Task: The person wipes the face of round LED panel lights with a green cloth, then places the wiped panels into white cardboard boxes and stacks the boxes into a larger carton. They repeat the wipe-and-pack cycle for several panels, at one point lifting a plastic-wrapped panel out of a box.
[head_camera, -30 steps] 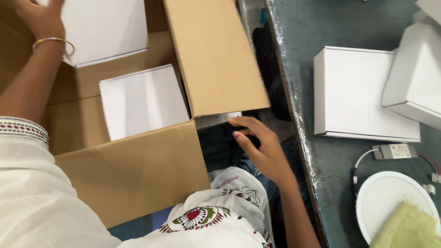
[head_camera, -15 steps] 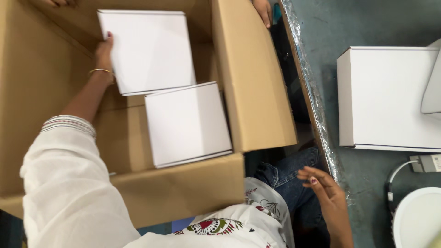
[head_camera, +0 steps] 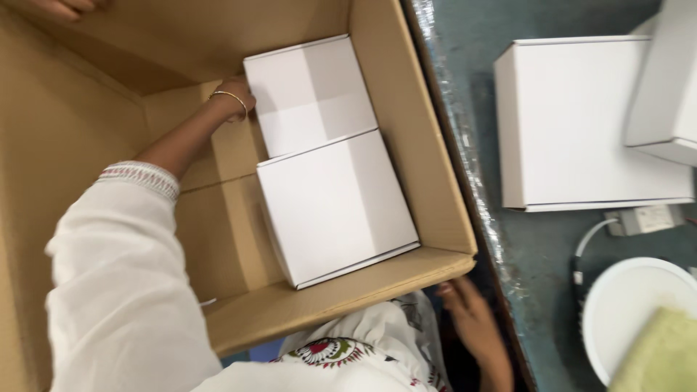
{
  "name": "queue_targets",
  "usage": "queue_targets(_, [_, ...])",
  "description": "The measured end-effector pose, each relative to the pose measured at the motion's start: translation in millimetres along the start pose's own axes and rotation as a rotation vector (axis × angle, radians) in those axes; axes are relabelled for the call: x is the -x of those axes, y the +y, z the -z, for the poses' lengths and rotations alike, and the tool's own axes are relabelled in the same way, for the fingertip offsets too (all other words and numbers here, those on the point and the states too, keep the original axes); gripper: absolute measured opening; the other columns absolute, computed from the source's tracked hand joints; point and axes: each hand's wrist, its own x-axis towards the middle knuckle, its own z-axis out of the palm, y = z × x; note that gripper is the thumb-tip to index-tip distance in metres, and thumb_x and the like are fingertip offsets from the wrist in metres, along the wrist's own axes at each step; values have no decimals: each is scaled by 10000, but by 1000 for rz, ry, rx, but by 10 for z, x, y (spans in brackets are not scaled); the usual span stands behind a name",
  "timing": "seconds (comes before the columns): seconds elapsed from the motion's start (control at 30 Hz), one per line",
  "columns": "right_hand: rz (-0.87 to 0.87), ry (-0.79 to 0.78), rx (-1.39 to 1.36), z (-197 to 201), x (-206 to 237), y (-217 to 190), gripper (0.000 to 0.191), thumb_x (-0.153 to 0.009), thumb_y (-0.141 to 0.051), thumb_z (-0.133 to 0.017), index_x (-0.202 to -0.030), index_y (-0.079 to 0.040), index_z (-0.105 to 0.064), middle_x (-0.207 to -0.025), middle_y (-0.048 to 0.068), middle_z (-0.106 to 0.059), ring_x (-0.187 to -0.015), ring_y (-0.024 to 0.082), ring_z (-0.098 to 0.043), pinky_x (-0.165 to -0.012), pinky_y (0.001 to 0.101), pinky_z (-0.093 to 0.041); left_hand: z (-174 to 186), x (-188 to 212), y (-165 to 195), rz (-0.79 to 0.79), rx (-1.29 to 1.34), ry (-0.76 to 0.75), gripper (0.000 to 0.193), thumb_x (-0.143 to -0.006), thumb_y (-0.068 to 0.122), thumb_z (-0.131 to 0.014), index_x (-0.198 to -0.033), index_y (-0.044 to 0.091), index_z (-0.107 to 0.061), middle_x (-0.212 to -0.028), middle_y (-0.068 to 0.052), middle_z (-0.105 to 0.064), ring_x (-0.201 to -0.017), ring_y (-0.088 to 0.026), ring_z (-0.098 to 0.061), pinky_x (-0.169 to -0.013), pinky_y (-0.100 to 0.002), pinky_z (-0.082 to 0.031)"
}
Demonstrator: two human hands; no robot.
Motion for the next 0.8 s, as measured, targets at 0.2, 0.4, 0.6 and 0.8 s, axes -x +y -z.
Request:
queue_targets(0.2, [-196,38,-196,-367,-48,544,440,-975,-240,-602,-1366,-41,-574,-1106,86,-716,-929,166,-666,-800,334,-591,874,434,1096,213,-153,-397,302,-892,94,-517,-841,-44,-780,-778,-179,-806,-676,-261,-776,-666,-449,-590])
queue_targets(0.4, [163,95,-83,-540,-112,511,392,-922,-94,-724,-1291,-13,-620,-986,68,-725,-899,152,-683,-804,283,-567,1508,1672,2441,-175,-244,-492,774,-941,697,-437,-851,32,-823,-806,-118,-819,-781,-263,-781,-788,-445,-626])
queue_targets(0.6, [152,162,-153,-672,-104,206,486,-769,-62,-853,-1178,-14,-595,-997,75,-650,-865,148,-663,-755,289,-584,1201,2976,2990,-514,-300,-723,992,-681,748,-837,-1457,221,-516,-1171,-141,-709,-1115,-338,-692,-986,-424,-549])
queue_targets(0.8, [148,182,-152,-716,-176,-78,455,-771,-70,-881,-1123,1,-602,-1047,112,-634,-906,169,-703,-800,299,-611,1025,3136,3021,-445,-68,-600,560,-710,263,-789,-1264,263,-703,-1054,-108,-769,-1014,-268,-736,-931,-367,-580])
